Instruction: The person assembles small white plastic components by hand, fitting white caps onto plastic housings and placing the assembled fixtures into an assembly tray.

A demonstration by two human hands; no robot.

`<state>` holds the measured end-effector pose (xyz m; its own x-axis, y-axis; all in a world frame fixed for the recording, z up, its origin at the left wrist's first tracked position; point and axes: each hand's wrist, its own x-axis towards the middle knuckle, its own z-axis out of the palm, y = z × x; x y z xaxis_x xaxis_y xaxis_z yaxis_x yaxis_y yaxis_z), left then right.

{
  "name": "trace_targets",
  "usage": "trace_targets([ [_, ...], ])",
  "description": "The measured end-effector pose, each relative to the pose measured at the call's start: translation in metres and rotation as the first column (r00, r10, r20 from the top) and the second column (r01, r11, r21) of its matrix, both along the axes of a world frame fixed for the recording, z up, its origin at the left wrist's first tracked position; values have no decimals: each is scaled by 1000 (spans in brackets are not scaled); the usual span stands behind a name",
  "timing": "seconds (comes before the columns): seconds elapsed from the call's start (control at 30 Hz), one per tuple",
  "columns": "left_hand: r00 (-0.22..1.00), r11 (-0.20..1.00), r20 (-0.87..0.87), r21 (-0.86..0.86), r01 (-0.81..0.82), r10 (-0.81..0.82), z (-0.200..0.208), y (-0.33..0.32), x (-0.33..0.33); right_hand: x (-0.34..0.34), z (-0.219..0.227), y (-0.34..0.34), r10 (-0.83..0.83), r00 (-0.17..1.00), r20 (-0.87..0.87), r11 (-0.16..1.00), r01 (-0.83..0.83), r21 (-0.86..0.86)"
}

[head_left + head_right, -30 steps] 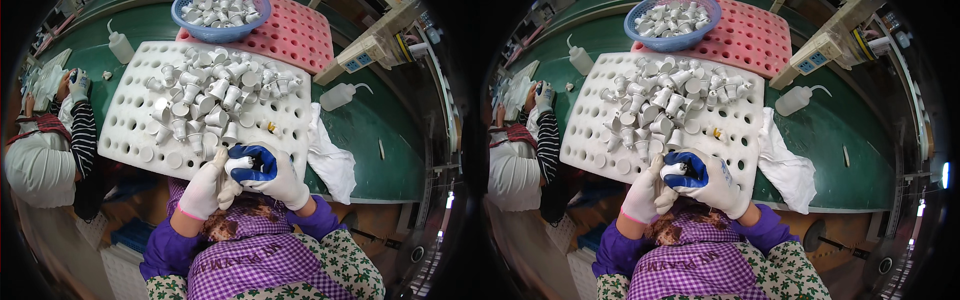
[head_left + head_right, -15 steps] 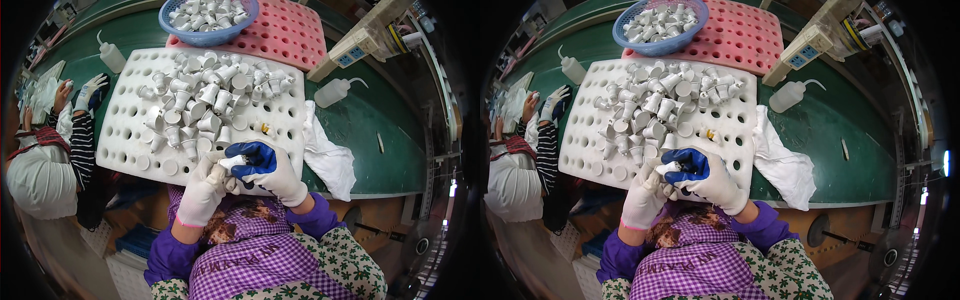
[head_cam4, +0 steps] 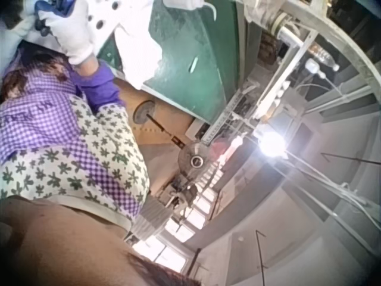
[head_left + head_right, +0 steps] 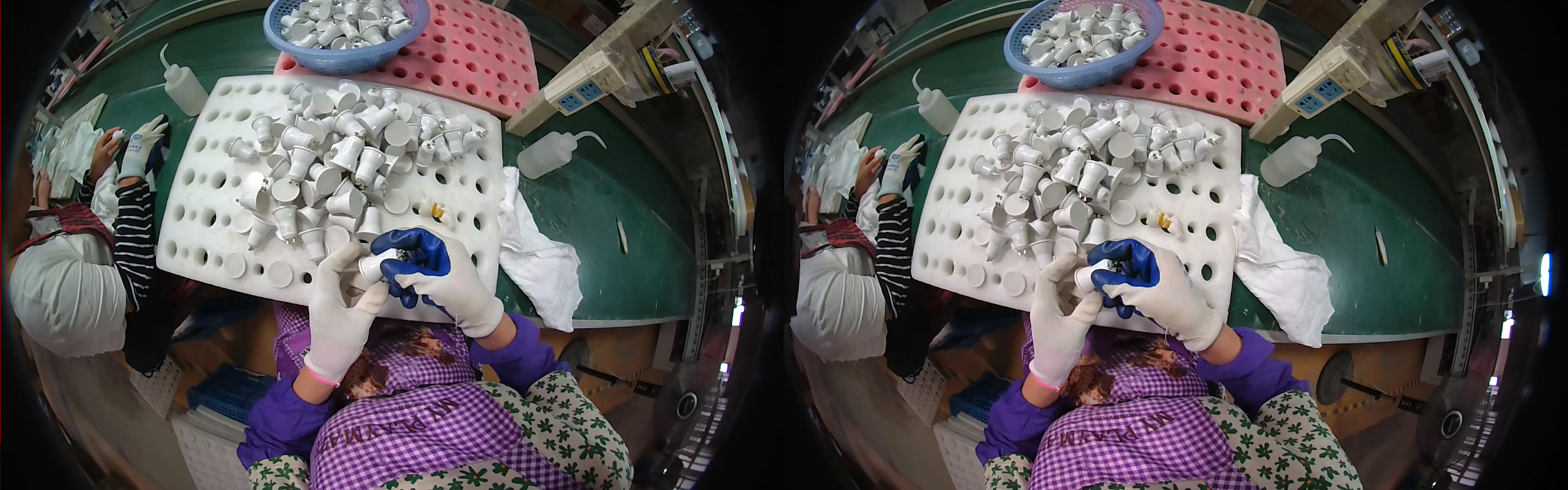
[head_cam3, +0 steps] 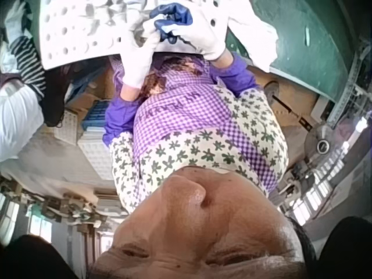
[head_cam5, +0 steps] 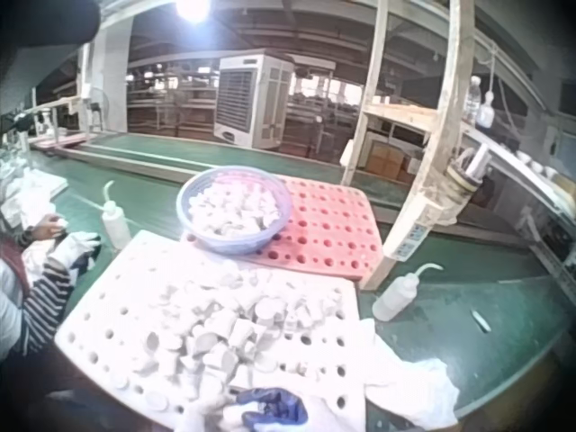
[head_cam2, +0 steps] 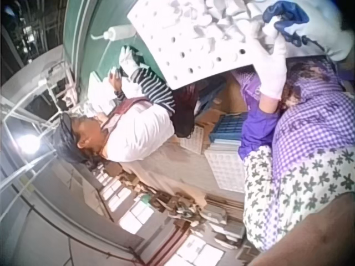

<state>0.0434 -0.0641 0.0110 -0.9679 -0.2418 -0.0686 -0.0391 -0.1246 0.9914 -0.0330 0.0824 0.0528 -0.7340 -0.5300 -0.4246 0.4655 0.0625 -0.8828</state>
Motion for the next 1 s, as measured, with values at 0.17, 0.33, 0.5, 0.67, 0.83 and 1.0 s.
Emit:
trace_targets([
  [0.17, 976, 866, -48, -455, -209, 210, -7, -16, 8, -48, 15, -17, -298, 903, -310, 935, 211, -287],
  [0.33, 963, 598, -187, -755, -269, 196, -1, -27, 1, -76, 40, -36, -259, 876, -407, 881, 42, -470],
  [0.5, 998, 357, -45, -932, -60, 50, 10, -27, -11, -39, 9, -30, -230, 939, -254, 948, 157, -277],
  [0.67, 998, 344, -37, -939, -15, -56, -7, -47, -16, -17, -16, -10, -202, 963, -177, 975, 181, -126],
  [0.83, 968, 326, -188, -937, -127, -164, -19, -51, -13, 0, -13, -5, -92, 994, -52, 995, 91, -27],
  [1.0, 924, 541, -305, -829, -140, -229, -19, -42, -7, 8, -16, -9, 5, 1000, 21, 998, -4, -58],
])
